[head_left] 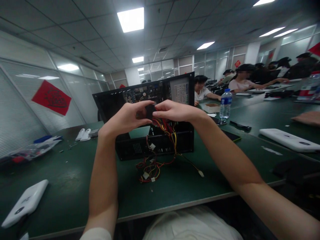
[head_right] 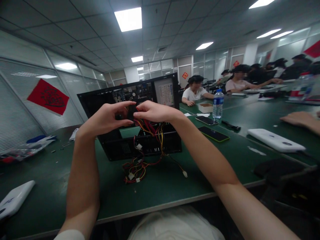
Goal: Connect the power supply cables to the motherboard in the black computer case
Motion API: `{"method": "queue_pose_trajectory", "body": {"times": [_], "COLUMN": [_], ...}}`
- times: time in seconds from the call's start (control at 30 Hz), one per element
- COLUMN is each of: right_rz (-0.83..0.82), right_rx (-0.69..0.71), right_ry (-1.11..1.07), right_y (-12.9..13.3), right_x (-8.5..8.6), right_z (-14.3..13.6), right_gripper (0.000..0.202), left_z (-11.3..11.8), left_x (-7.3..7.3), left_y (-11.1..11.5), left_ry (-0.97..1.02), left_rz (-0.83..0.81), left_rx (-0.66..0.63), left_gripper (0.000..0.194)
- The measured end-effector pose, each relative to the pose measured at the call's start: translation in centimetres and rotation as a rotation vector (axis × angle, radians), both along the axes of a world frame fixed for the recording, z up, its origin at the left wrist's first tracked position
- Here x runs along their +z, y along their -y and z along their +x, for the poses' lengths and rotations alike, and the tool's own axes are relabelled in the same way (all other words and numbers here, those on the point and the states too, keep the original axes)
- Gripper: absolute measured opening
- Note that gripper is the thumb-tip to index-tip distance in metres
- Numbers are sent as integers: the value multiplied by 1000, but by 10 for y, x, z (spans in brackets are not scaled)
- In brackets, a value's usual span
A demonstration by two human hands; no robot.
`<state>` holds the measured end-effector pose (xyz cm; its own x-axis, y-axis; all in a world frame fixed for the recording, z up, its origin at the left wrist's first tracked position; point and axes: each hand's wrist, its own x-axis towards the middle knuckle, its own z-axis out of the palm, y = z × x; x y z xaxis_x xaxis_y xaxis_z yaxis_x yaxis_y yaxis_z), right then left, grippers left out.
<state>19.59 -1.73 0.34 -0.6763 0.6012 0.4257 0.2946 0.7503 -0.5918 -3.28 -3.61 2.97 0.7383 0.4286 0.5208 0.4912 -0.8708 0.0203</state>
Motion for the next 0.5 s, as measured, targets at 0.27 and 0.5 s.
{"method": "queue_pose_trajectory", "body": {"times": [0.27, 0.5], "right_rz": [-75, -235], "right_rx": [21, 123], "right_ry": [-63, -125], "right_y": [0, 1], "right_x": [-1, -1], "right_z": [0, 1], "right_gripper": [29, 24], "left_z": [-2, 1], "left_x": [-1, -3], "left_y": [-4, -8], "left_ry": [45, 61], "left_rz": [-103, -26], "left_rx": [-55, -29], "left_gripper": [62, 64]}}
